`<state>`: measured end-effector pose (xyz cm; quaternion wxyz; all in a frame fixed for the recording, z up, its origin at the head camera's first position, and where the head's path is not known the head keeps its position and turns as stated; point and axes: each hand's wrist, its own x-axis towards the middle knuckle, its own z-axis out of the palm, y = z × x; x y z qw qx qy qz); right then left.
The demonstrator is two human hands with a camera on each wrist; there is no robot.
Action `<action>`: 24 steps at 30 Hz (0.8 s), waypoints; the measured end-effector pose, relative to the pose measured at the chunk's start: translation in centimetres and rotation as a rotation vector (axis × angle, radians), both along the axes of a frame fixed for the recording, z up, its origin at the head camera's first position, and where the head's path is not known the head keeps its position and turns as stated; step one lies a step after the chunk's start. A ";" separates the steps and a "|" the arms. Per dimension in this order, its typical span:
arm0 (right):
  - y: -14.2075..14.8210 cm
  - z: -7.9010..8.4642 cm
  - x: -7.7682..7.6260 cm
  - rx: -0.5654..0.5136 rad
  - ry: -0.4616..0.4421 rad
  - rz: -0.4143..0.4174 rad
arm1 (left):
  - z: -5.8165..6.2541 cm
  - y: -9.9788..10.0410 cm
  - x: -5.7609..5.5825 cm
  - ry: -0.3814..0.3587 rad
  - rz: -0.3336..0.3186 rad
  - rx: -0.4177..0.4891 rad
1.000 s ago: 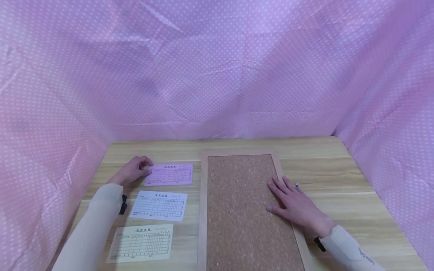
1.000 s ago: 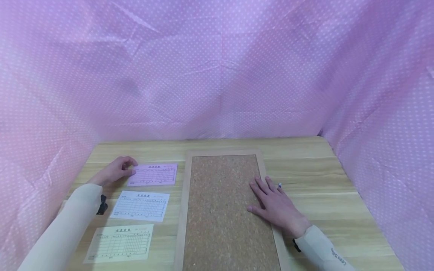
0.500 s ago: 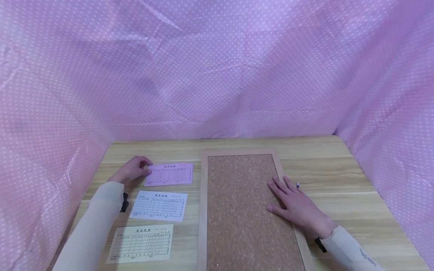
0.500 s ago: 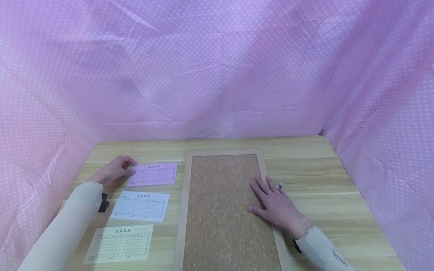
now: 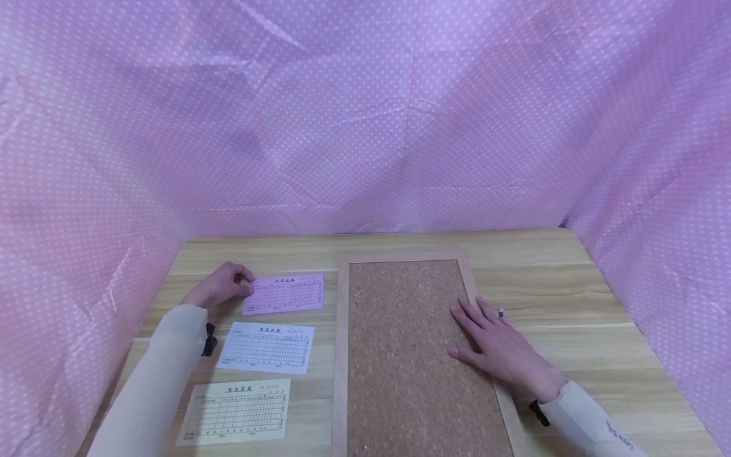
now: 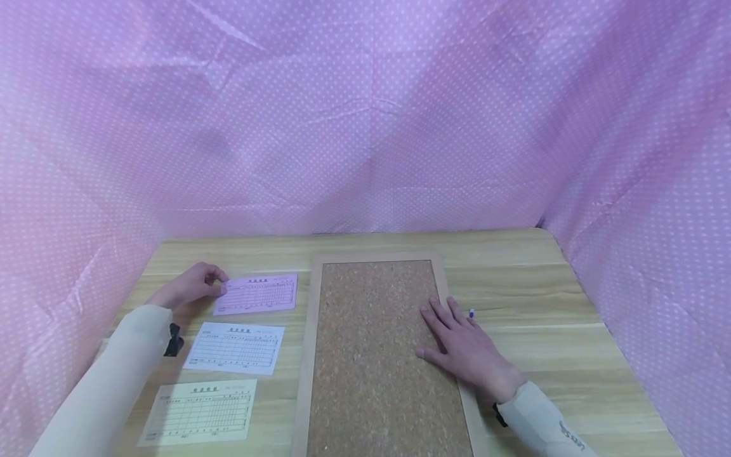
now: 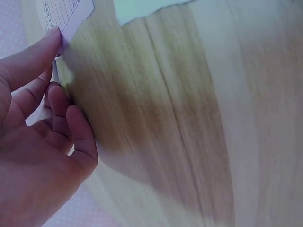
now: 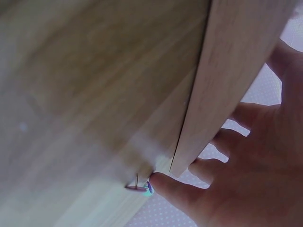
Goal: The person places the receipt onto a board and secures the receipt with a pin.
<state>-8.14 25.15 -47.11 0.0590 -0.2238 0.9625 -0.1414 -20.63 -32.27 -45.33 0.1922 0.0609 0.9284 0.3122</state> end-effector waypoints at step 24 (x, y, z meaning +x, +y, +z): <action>-0.1 0.3 0.1 -0.005 -0.011 -0.002 | -0.5 0.3 0.5 0.086 0.010 0.011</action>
